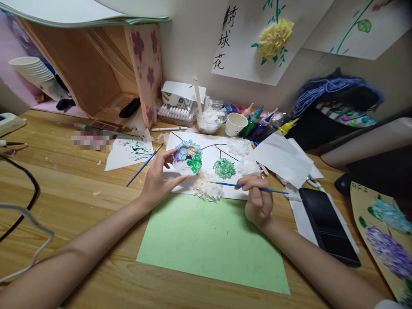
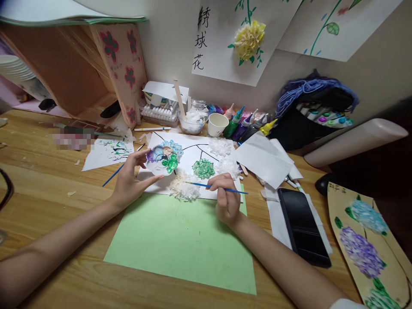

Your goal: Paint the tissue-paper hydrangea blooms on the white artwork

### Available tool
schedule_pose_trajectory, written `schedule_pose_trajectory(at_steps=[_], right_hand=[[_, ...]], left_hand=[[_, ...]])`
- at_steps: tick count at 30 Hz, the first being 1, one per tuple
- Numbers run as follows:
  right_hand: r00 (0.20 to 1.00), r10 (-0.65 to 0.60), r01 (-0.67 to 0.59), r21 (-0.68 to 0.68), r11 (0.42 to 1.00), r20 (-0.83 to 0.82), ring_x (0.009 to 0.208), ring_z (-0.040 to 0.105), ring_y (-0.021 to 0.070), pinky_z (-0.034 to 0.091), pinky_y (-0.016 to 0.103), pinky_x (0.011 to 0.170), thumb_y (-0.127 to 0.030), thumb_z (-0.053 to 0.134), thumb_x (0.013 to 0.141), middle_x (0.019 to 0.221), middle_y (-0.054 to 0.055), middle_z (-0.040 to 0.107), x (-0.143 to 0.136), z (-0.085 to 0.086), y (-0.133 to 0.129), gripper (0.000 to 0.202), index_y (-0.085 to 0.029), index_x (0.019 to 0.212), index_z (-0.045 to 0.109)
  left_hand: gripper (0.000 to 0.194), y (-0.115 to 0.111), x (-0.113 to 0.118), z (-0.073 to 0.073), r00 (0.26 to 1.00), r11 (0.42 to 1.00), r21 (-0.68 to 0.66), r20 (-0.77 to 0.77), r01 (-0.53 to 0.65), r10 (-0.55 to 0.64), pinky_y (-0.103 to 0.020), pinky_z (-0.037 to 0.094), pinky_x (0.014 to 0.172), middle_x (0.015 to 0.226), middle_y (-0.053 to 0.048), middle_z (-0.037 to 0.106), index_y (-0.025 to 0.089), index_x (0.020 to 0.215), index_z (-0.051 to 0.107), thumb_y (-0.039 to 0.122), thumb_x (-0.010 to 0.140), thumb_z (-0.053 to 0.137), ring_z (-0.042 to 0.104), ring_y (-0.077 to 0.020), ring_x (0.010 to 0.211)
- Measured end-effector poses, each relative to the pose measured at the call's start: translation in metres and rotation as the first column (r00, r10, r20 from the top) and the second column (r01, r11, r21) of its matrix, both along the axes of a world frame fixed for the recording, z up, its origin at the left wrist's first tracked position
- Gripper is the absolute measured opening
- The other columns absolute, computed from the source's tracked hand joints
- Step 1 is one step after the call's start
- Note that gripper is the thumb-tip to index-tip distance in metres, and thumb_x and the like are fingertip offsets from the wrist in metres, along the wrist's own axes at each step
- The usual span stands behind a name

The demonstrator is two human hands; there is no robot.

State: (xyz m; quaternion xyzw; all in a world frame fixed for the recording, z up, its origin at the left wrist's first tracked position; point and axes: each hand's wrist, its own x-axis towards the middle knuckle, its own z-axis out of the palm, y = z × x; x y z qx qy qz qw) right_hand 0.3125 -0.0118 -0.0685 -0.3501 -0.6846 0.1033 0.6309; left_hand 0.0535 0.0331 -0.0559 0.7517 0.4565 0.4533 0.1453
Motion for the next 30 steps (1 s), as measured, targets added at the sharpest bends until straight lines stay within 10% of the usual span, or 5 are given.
schedule_pose_trajectory(at_steps=[30], right_hand=[[0.982,0.025,-0.020,-0.028,0.999,0.187,0.096,0.065,0.0219,0.050,0.039,0.079,-0.020,0.038,0.095,0.102,0.006,0.071,0.0024,0.0004,-0.0021,0.029,-0.025,0.113,0.060]], left_hand=[[0.065,-0.0020,-0.0009,-0.0001,0.991,0.991,0.092,-0.100,0.095,-0.085,-0.032,0.052,0.077,0.110,-0.009,0.063,0.022,0.131,0.044,0.040,0.076,0.074,0.062,-0.0185,0.087]])
